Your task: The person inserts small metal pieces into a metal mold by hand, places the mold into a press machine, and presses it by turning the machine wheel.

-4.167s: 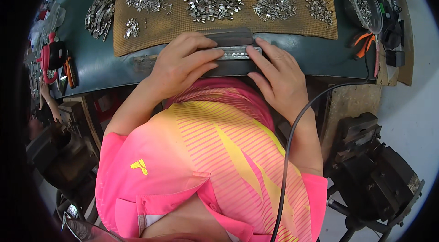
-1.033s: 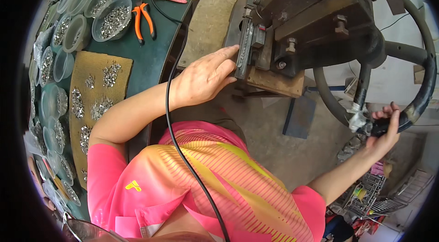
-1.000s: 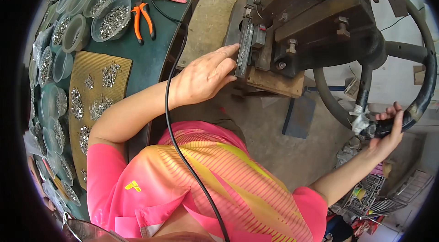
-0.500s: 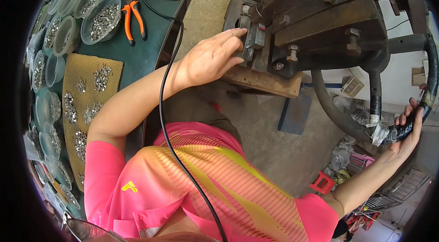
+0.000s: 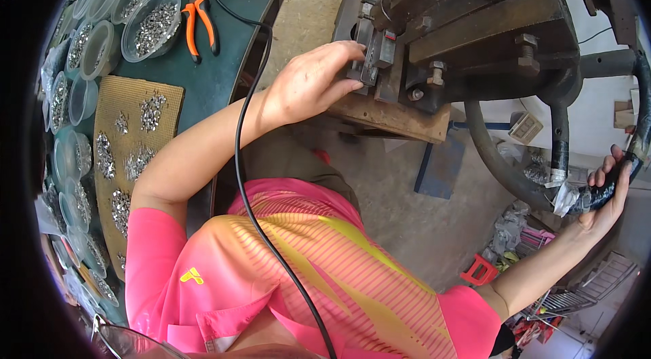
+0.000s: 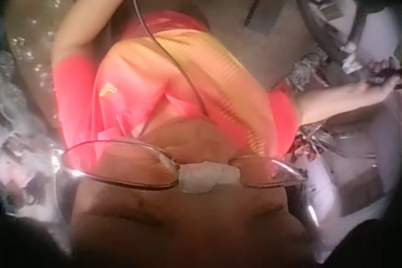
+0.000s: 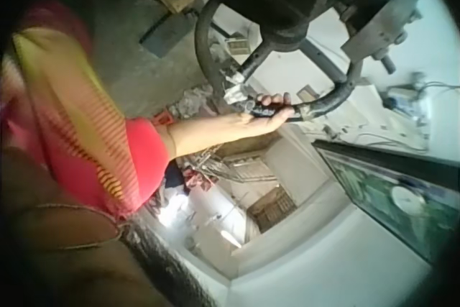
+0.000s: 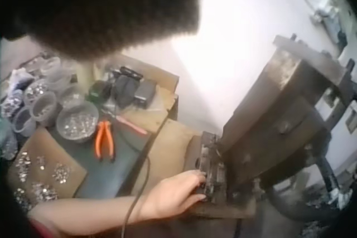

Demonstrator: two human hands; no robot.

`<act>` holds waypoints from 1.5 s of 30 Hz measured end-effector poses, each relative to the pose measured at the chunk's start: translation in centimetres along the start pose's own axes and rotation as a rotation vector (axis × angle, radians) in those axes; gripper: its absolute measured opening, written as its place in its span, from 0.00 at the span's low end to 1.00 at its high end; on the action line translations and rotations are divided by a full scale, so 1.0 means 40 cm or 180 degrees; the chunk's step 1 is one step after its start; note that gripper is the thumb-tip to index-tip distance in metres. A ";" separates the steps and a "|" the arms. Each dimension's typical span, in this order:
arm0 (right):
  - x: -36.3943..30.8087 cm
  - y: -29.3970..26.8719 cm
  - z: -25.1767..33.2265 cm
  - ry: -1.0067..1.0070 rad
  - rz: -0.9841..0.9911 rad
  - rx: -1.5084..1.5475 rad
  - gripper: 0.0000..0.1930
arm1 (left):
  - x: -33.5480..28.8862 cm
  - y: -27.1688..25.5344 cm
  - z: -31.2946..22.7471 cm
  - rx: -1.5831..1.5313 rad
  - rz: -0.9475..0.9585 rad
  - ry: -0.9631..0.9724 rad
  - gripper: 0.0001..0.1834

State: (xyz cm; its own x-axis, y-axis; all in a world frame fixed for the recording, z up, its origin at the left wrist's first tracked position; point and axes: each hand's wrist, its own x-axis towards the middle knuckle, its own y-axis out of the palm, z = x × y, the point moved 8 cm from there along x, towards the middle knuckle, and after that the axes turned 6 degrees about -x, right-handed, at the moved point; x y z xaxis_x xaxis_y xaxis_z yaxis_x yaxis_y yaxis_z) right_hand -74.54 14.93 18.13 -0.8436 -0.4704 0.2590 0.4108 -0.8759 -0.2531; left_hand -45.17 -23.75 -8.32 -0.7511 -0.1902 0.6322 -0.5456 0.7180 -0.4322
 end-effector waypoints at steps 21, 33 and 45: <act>-0.269 0.230 -0.188 -0.1347 -0.2024 -0.0059 0.14 | 0.001 0.049 0.060 0.0298 0.0013 -0.0459 0.43; -0.100 0.073 -0.014 -0.0498 -0.1207 -0.0750 0.19 | -0.005 0.046 0.050 0.0376 -0.0061 -0.0392 0.43; -0.099 0.147 0.007 -0.0838 -0.1245 -0.0554 0.12 | -0.010 0.041 0.055 0.0541 -0.0007 -0.0508 0.43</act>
State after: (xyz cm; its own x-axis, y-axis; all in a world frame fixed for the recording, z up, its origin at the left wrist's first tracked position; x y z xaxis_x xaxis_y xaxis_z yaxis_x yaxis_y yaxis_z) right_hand -68.70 11.63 15.88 -0.7978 -0.1412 0.5862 -0.0015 -0.9717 -0.2361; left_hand -46.58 -23.99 -10.70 -0.7918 -0.3049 0.5293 -0.5919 0.5970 -0.5415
